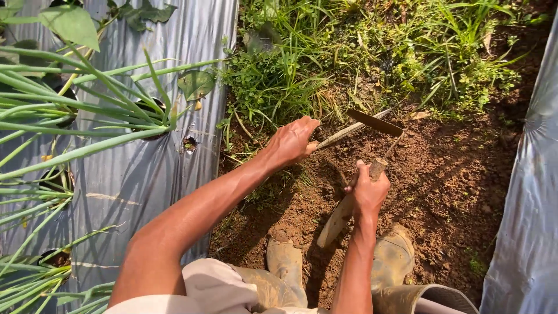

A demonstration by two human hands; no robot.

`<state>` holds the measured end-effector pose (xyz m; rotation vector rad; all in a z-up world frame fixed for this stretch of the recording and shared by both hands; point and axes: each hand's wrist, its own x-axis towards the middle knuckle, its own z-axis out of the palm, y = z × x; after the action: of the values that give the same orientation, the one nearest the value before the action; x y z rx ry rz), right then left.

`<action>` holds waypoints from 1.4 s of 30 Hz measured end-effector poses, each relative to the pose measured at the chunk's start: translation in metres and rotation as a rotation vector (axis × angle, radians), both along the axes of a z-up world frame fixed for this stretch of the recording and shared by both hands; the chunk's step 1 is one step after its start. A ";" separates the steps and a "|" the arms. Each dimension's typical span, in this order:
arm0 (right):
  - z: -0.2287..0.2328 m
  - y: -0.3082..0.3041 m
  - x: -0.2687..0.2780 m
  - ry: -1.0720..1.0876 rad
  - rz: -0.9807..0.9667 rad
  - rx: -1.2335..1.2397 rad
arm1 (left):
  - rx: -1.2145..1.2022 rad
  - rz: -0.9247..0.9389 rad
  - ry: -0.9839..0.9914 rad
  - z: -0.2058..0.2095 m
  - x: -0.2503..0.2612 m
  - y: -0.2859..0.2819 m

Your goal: The person uses a hand hoe to loosen the soil and remove weeds from a narrow strip of ground between two plastic-covered garden beds. The person repeatedly strikes the soil with the tool and pulls out the uprooted grass by hand.

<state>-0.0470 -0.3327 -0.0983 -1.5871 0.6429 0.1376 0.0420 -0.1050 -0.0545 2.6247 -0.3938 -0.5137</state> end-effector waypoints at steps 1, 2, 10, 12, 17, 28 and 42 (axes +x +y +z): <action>0.001 -0.003 0.001 -0.001 -0.016 -0.005 | -0.005 -0.016 -0.001 -0.004 0.008 -0.011; 0.002 -0.007 0.002 0.022 -0.138 0.066 | -0.069 -0.050 0.004 -0.007 0.016 -0.023; 0.021 -0.024 0.014 0.091 -0.403 0.270 | -0.317 -0.042 -0.047 -0.041 0.056 -0.124; 0.016 -0.032 0.012 0.074 -0.336 0.267 | -0.121 -0.168 -0.031 -0.057 0.058 -0.138; 0.020 -0.039 0.015 0.076 -0.375 0.247 | 0.333 -0.425 0.014 -0.090 0.041 -0.145; 0.015 -0.022 0.006 0.132 -0.480 0.306 | -0.172 -0.202 0.219 -0.019 0.015 -0.042; -0.002 0.038 -0.010 0.382 0.297 -0.034 | 0.516 0.143 0.445 0.009 -0.057 0.129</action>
<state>-0.0575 -0.2949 -0.1001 -1.6973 0.6991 0.6659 -0.0147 0.0238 -0.0458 2.8601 0.0846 -1.2552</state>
